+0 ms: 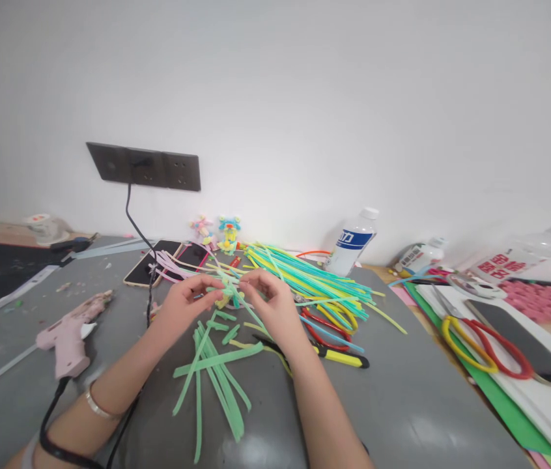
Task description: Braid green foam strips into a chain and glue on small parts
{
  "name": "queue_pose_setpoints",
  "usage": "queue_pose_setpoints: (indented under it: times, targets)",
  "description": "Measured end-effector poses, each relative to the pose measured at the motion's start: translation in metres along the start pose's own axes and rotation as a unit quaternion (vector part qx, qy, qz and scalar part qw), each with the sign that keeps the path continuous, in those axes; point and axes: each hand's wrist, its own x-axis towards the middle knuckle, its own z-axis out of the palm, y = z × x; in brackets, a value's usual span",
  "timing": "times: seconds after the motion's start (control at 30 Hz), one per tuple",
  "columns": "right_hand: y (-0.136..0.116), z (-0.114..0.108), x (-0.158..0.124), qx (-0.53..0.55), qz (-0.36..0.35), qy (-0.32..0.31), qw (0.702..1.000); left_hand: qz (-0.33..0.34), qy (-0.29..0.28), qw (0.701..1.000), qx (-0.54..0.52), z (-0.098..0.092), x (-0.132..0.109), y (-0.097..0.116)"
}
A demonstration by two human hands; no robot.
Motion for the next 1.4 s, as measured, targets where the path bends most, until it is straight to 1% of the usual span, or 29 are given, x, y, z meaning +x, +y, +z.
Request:
queue_pose_setpoints:
  times: [0.1, 0.17, 0.23, 0.53, 0.83, 1.0, 1.2, 1.3, 1.4]
  targets:
    - [-0.0002, 0.0012, -0.0004, -0.090, -0.050, -0.022, 0.994, 0.008, -0.008, 1.000, 0.017, 0.0008, -0.0009, 0.0009]
    - [0.0016, 0.0010, -0.0002, -0.130, -0.068, -0.034, 0.989, 0.007, -0.002, 1.000, 0.017, 0.0007, -0.0011, 0.0006]
    - [0.0038, 0.0001, 0.0001, -0.159, -0.078, -0.028, 0.984, 0.006, 0.002, 1.000, 0.009, 0.0005, -0.0011, -0.0002]
    - [0.0013, 0.0000, -0.0005, -0.220, -0.108, -0.016, 0.969, 0.006, 0.010, 1.000, -0.007, 0.0009, -0.0006, -0.0028]
    - [0.0019, -0.0007, -0.0013, -0.252, -0.116, -0.023, 0.960, 0.015, 0.014, 1.000, 0.006, 0.0014, -0.0025, 0.0045]
    - [0.0019, -0.0003, -0.0014, -0.242, -0.113, -0.016, 0.963, 0.006, 0.015, 1.000, -0.009, -0.0002, -0.0024, 0.0014]
    - [0.0024, 0.0015, -0.0013, -0.148, -0.074, -0.005, 0.986, 0.016, 0.036, 0.999, -0.010, -0.0011, -0.0018, 0.0029]
    - [0.0004, 0.0014, -0.0009, -0.116, -0.062, 0.005, 0.991, 0.026, 0.046, 0.999, -0.005, -0.0013, -0.0035, 0.0047]
    - [-0.0015, 0.0003, -0.0002, -0.100, -0.054, 0.012, 0.993, 0.036, 0.043, 0.998, -0.003, -0.0013, -0.0050, 0.0054]
